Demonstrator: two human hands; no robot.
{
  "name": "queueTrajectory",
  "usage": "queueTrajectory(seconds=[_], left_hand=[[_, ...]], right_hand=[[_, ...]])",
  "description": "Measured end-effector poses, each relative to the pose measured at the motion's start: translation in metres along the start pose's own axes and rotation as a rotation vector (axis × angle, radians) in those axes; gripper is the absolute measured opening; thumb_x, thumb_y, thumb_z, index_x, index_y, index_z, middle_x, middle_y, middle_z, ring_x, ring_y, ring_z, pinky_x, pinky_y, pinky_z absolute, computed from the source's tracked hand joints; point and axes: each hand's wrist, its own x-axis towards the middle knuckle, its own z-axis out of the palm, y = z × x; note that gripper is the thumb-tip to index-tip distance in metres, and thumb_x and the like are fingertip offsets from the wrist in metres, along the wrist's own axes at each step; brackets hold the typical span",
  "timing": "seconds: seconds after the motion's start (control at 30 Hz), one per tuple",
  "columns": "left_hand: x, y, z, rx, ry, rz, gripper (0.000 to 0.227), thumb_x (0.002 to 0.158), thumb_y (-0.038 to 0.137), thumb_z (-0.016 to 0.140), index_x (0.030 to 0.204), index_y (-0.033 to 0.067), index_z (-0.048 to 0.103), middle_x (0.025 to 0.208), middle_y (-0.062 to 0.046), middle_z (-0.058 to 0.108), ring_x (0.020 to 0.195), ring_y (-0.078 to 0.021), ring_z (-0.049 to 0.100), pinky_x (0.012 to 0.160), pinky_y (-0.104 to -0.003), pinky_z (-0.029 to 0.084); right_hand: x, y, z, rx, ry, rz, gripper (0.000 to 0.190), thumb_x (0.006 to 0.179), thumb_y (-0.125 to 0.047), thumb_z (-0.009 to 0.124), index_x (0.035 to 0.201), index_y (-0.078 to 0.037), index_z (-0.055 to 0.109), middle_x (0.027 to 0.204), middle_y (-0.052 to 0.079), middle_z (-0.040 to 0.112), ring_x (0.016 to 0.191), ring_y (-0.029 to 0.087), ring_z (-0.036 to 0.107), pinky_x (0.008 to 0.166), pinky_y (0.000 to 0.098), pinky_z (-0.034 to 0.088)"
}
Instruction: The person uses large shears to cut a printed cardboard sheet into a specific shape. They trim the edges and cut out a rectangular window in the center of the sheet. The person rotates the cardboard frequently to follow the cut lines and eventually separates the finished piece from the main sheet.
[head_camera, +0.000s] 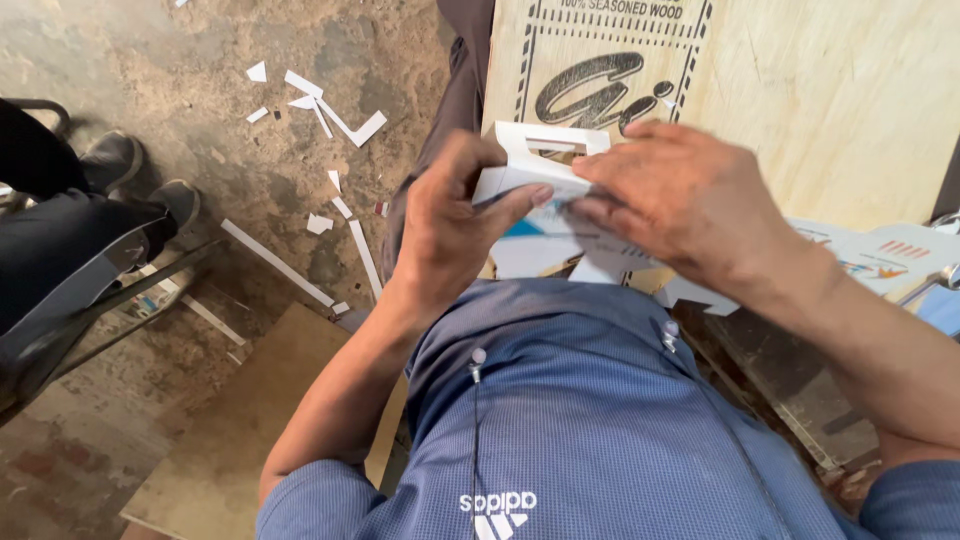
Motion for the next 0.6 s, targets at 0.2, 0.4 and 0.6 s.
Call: queueTrajectory(seconds=[0.2, 0.4, 0.6], left_hand=[[0.014, 0.019, -0.012, 0.243, -0.020, 0.428, 0.024, 0.089, 0.014, 0.083, 0.104, 0.0031, 0.067, 0.102, -0.006, 0.069, 0.099, -0.0137, 0.064, 0.086, -0.033, 0.056], [0.018, -0.003, -0.034, -0.101, -0.247, 0.045, 0.007, 0.099, 0.014, 0.072, 0.099, 0.0080, 0.073, 0.096, -0.003, 0.075, 0.087, -0.0111, 0.073, 0.077, -0.028, 0.066], [0.012, -0.012, -0.061, -0.079, -0.277, -0.082, 0.007, 0.095, 0.013, 0.075, 0.096, 0.0065, 0.072, 0.094, -0.004, 0.077, 0.090, -0.0116, 0.073, 0.080, -0.028, 0.064]], right_hand=[[0.008, 0.013, -0.001, 0.066, -0.141, 0.013, 0.024, 0.099, -0.037, 0.070, 0.106, -0.016, 0.077, 0.091, 0.001, 0.076, 0.095, 0.023, 0.070, 0.112, 0.0403, 0.052], [-0.015, 0.008, -0.043, -0.212, 0.188, -0.031, 0.064, 0.088, -0.046, 0.076, 0.134, -0.003, 0.061, 0.132, 0.018, 0.062, 0.107, 0.033, 0.068, 0.088, 0.0396, 0.056], [-0.038, 0.011, -0.015, -0.259, 0.051, 0.040, 0.099, 0.078, -0.066, 0.071, 0.141, 0.008, 0.052, 0.127, 0.024, 0.060, 0.103, 0.034, 0.068, 0.081, 0.0385, 0.060]])
